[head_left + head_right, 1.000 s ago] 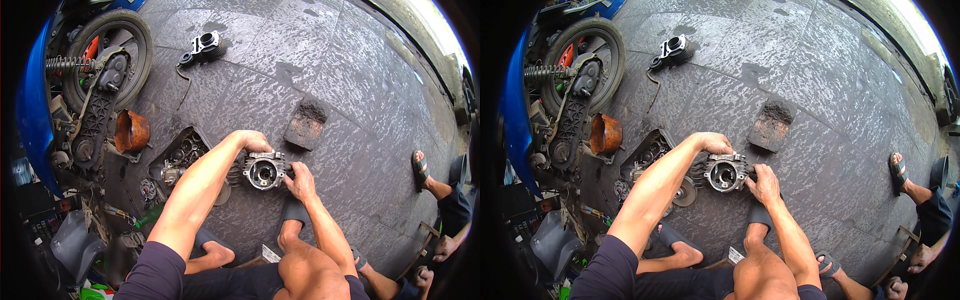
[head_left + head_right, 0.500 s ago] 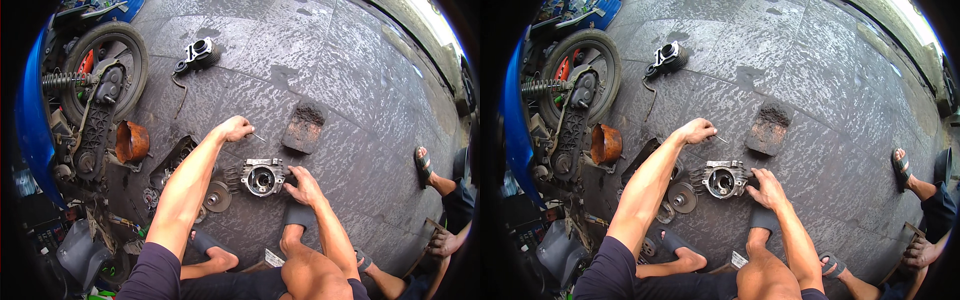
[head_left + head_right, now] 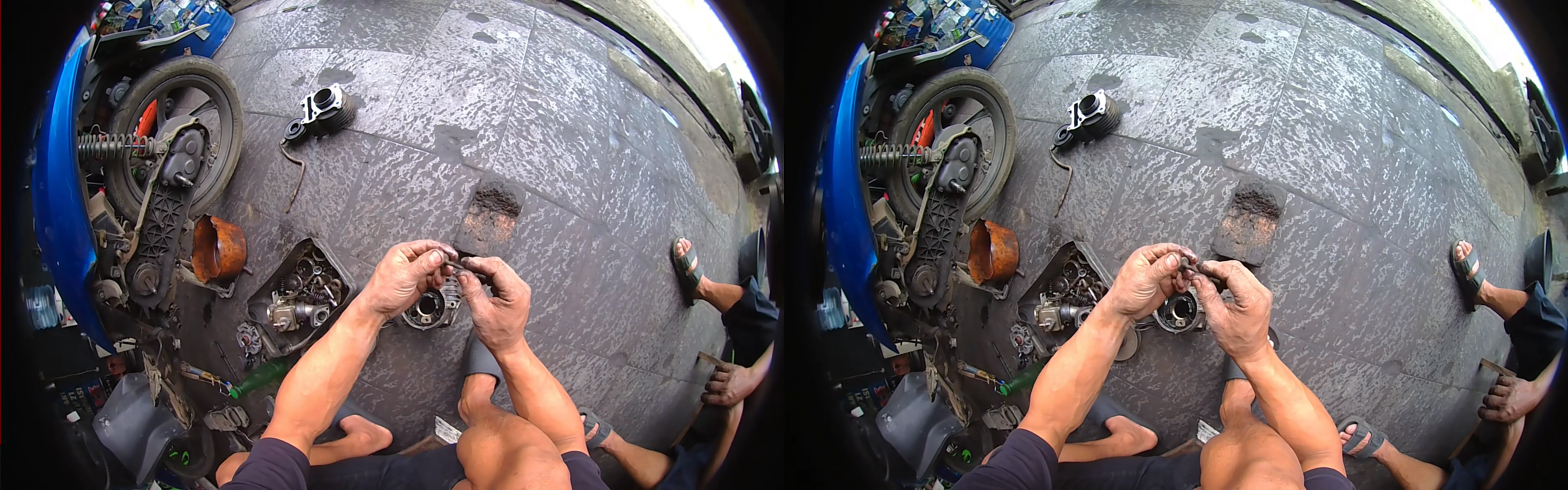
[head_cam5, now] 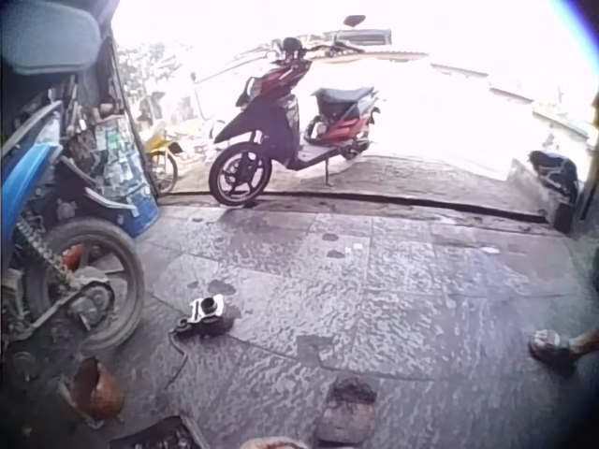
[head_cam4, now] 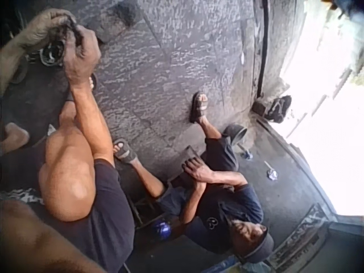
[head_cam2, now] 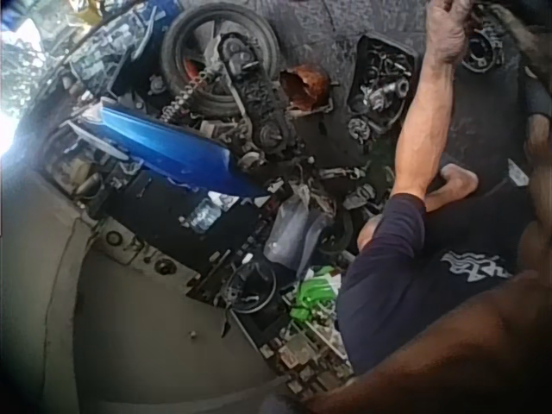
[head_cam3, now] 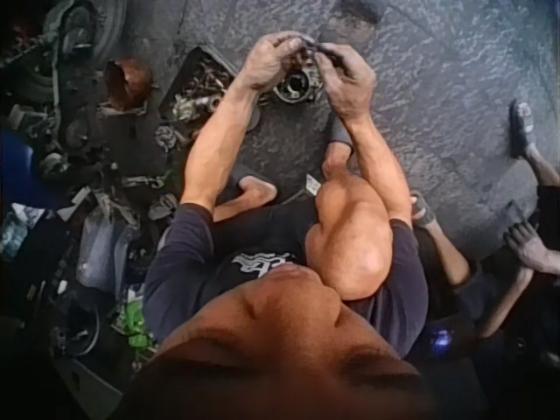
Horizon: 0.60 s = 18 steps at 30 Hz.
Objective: Repairing and assembling motorcycle engine components, specifically the cylinder head and valves.
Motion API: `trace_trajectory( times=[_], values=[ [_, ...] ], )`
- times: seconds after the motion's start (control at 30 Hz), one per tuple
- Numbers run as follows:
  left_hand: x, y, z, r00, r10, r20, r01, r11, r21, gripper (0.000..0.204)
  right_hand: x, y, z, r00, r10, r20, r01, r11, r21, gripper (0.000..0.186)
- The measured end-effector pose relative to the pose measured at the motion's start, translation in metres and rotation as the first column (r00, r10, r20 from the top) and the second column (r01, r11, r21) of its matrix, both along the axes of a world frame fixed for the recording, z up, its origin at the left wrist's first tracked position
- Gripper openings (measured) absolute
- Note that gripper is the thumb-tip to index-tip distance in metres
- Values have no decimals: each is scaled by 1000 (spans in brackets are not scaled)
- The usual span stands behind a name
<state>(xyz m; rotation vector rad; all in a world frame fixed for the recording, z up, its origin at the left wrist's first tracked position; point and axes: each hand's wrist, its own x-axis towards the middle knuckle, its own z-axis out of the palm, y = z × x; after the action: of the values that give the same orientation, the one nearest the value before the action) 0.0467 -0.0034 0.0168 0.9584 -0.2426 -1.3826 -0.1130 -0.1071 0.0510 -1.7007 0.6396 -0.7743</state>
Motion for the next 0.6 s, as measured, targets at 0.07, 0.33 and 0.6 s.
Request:
trace_trajectory(
  times=[0.07, 0.33, 0.6],
  values=[
    [-4, 3, 8, 982, 13, -189, -22, 999, -46, 33, 0, 2, 5, 1000, -17, 17, 17, 1000, 6, 18],
    [-13, 16, 30, 998, 7, 55, -6, 1000, -3, 37, -6, 3, 20, 999, 4, 36, -3, 1000, -31, 17],
    [-11, 27, 6, 731, -11, 683, -288, 901, 323, 40, -24, -17, -33, 938, -142, -315, 104, 986, -134, 16]
  ],
)
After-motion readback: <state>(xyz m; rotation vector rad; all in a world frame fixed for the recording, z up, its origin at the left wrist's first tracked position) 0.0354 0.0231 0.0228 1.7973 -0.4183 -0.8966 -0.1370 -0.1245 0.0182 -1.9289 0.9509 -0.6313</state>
